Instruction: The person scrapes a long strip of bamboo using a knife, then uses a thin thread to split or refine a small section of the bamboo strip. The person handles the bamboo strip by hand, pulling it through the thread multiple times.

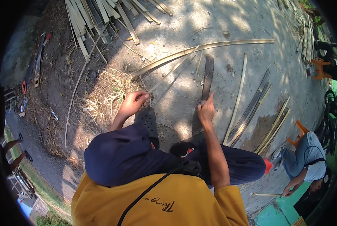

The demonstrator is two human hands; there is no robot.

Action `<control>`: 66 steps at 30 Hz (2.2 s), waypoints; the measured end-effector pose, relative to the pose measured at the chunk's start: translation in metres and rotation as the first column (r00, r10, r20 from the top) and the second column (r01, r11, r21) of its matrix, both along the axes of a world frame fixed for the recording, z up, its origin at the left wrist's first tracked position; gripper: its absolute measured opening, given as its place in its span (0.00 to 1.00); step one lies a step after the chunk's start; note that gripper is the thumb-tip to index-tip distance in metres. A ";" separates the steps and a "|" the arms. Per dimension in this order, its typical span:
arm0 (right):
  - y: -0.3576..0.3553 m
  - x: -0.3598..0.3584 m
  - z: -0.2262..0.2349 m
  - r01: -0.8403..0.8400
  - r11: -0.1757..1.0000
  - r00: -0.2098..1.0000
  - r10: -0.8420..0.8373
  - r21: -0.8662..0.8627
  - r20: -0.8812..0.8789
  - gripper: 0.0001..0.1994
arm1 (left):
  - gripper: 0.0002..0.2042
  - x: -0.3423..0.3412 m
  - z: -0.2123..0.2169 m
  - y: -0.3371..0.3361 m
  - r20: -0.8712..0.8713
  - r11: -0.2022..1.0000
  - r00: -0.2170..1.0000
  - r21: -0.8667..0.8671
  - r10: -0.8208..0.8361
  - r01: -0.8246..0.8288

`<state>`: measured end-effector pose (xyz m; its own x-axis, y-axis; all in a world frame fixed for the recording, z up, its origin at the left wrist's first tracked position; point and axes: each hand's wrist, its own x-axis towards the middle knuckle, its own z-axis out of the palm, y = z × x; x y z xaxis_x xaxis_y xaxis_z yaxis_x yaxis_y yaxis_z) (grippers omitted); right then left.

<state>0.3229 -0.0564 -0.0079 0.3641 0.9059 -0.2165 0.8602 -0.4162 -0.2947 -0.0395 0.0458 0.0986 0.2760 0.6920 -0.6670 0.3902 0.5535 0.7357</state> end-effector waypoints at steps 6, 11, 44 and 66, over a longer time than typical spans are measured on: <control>0.028 -0.012 0.050 0.171 0.973 0.903 -0.219 -0.157 -0.369 0.54 | 0.14 0.002 -0.049 -0.008 -0.003 0.982 0.997 0.174 -0.077 0.077; 0.032 0.006 0.036 0.258 0.960 0.931 -0.277 -0.109 -0.238 0.49 | 0.15 0.013 -0.035 -0.003 0.321 0.967 0.943 -0.256 0.094 -0.010; 0.026 -0.073 0.078 -0.562 0.794 0.737 0.352 -0.232 -0.577 0.41 | 0.14 0.043 -0.083 -0.054 0.156 0.994 0.986 -0.100 0.059 -0.043; 0.015 -0.099 0.057 -0.442 0.886 0.839 0.354 -0.137 -0.414 0.26 | 0.15 0.047 -0.101 -0.066 -0.129 0.946 0.992 0.319 -0.011 0.052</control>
